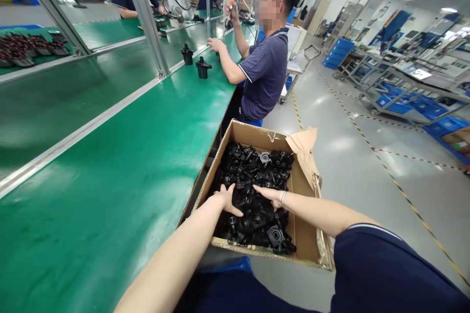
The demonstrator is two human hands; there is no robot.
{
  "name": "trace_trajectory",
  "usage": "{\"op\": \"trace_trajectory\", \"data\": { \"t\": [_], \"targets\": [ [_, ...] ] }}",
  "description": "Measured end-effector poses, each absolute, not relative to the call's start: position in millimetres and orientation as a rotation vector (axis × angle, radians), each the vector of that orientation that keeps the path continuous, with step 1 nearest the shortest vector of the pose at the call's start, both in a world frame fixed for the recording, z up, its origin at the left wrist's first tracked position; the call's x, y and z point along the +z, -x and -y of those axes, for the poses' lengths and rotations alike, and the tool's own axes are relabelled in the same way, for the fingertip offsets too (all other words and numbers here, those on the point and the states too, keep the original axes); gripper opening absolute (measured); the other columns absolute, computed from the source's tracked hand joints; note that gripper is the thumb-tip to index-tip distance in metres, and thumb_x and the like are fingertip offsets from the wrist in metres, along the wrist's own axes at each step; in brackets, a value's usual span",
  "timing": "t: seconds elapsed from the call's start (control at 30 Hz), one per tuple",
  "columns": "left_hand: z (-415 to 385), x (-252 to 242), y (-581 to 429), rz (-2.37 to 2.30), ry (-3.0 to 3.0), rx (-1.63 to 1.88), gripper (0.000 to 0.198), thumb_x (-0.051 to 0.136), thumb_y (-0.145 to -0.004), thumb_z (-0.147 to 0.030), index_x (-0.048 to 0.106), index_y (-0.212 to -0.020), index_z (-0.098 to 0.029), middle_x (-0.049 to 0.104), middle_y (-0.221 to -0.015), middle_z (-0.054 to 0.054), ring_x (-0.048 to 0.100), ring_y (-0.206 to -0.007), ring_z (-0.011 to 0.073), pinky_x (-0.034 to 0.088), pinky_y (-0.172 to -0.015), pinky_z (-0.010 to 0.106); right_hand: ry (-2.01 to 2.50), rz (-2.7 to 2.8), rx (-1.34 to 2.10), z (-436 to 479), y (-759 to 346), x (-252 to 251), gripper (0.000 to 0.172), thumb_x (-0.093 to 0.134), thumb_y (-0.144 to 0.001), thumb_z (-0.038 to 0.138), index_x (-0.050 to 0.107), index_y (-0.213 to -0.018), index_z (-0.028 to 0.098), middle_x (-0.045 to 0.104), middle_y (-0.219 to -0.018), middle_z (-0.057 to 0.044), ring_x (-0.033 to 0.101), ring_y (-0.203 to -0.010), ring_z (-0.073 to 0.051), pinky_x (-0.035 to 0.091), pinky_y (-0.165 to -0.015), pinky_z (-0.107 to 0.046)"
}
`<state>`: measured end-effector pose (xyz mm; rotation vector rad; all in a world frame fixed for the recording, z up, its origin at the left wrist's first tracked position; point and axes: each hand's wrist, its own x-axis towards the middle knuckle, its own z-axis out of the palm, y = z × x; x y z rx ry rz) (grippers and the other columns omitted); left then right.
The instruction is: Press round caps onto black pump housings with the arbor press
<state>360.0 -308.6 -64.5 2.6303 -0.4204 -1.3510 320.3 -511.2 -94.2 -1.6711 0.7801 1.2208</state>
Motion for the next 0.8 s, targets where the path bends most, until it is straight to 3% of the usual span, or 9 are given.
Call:
{"op": "trace_trajectory", "data": {
  "t": [0.17, 0.3, 0.43, 0.57, 0.67, 0.8],
  "targets": [
    [311.8, -64.0, -354.7, 0.486, -2.608, -1.353, 0.142, 0.079, -0.033, -0.069, 0.009, -0.151, -0.034, -0.002, -0.161, 0.015, 0.008, -0.143, 0.0498, 0.028, -0.11, 0.06, 1.377, -0.778, 1.422, 494.8, -321.0, -93.7, 0.087, 0.018, -0.082, 0.078, 0.051, -0.117, 0.006, 0.058, -0.094, -0.008, 0.057, -0.09, -0.003, 0.053, -0.089, -0.022],
    [313.7, -60.8, -347.9, 0.522, -2.569, -1.379, 0.143, 0.081, -0.023, -0.068, 0.022, -0.148, -0.036, -0.003, -0.162, 0.011, 0.003, -0.143, 0.0519, 0.026, -0.111, 0.061, 1.26, -0.723, 1.472, 492.9, -315.5, -91.5, 0.088, 0.017, -0.078, 0.082, 0.051, -0.119, 0.012, 0.06, -0.096, -0.008, 0.061, -0.084, -0.006, 0.055, -0.081, -0.025],
    [318.6, -63.0, -344.3, 0.63, -2.543, -1.46, 0.154, 0.087, -0.011, -0.054, 0.022, -0.149, -0.034, -0.003, -0.161, 0.011, -0.003, -0.142, 0.0525, 0.023, -0.113, 0.061, 1.205, -0.685, 1.473, 484.9, -301.1, -87.3, 0.084, 0.022, -0.077, 0.082, 0.048, -0.124, 0.018, 0.061, -0.105, -0.011, 0.062, -0.093, -0.014, 0.055, -0.082, -0.035],
    [322.2, -68.6, -346.3, 0.618, -2.617, -1.58, 0.152, 0.091, -0.006, -0.038, 0.031, -0.146, -0.037, 0.002, -0.161, 0.012, -0.006, -0.14, 0.0565, 0.023, -0.106, 0.073, 1.266, -0.694, 1.341, 473.6, -280.6, -89.9, 0.089, 0.018, -0.074, 0.086, 0.047, -0.124, 0.019, 0.061, -0.105, -0.01, 0.06, -0.096, -0.012, 0.053, -0.087, -0.036],
    [320.1, -68.2, -349.1, 0.56, -2.635, -1.56, 0.143, 0.091, -0.011, -0.04, 0.036, -0.142, -0.041, 0.005, -0.161, 0.012, -0.001, -0.139, 0.0598, 0.027, -0.099, 0.077, 1.308, -0.713, 1.275, 470.4, -266.9, -91.6, 0.087, 0.021, -0.073, 0.087, 0.048, -0.123, 0.021, 0.061, -0.104, -0.009, 0.059, -0.096, -0.012, 0.053, -0.087, -0.035],
    [315.1, -59.4, -349.3, 0.569, -2.62, -1.522, 0.138, 0.09, -0.014, -0.043, 0.036, -0.142, -0.041, 0.007, -0.16, 0.013, 0.002, -0.14, 0.0571, 0.033, -0.101, 0.07, 1.352, -0.715, 1.161, 460.6, -255.3, -89.6, 0.088, 0.022, -0.073, 0.087, 0.04, -0.129, 0.023, 0.06, -0.106, -0.008, 0.059, -0.095, -0.01, 0.054, -0.086, -0.034]
  ]
}}
